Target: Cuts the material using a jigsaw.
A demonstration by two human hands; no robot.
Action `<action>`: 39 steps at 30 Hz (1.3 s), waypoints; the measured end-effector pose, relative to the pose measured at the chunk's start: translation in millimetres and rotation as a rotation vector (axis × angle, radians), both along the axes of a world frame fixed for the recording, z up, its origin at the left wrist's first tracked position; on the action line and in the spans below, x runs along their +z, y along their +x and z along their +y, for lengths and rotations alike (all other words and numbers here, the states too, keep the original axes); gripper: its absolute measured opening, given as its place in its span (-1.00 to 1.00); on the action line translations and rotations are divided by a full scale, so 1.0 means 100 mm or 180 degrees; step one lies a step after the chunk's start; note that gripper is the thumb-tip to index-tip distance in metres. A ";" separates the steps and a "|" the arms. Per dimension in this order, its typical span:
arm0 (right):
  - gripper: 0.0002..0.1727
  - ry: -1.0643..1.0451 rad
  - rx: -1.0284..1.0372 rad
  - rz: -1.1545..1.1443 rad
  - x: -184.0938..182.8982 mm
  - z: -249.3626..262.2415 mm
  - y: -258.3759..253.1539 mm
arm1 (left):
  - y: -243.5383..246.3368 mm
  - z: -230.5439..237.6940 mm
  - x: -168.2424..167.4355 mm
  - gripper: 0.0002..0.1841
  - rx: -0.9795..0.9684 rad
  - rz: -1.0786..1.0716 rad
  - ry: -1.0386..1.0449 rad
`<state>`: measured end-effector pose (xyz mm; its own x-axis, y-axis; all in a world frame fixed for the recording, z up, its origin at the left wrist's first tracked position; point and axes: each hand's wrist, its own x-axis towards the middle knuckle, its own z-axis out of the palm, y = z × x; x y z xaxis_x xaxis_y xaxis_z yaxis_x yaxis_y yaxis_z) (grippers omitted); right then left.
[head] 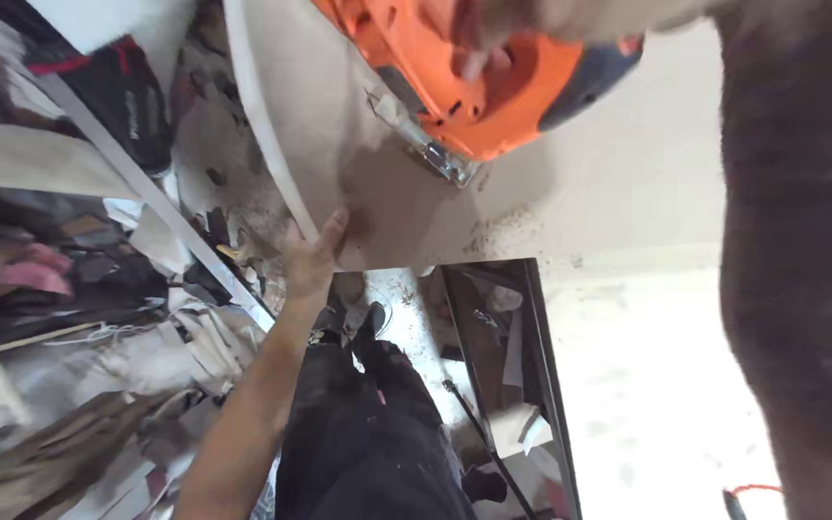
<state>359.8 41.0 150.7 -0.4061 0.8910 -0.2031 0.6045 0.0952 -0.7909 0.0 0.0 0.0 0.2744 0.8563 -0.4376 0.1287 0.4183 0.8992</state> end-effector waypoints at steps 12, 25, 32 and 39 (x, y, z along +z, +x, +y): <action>-0.57 0.1294 -0.4257 0.0666 1.97 -2.35 -1.56 | -0.18 -0.73 1.52 -0.65 -0.3587 -0.1287 -0.1093; -0.73 0.1125 -0.1342 -0.2158 2.58 -2.63 -1.60 | -0.18 1.13 3.14 -0.45 -0.2367 0.0298 0.3467; -0.80 0.1994 -0.0329 -0.2476 2.42 -3.02 -1.17 | 0.46 -0.36 2.45 -0.15 -0.4353 -0.0574 -0.0879; -0.77 0.3161 -0.1776 -0.2023 1.89 -3.50 -1.13 | 1.01 -1.73 2.38 -0.50 -0.2762 -0.3330 -0.1841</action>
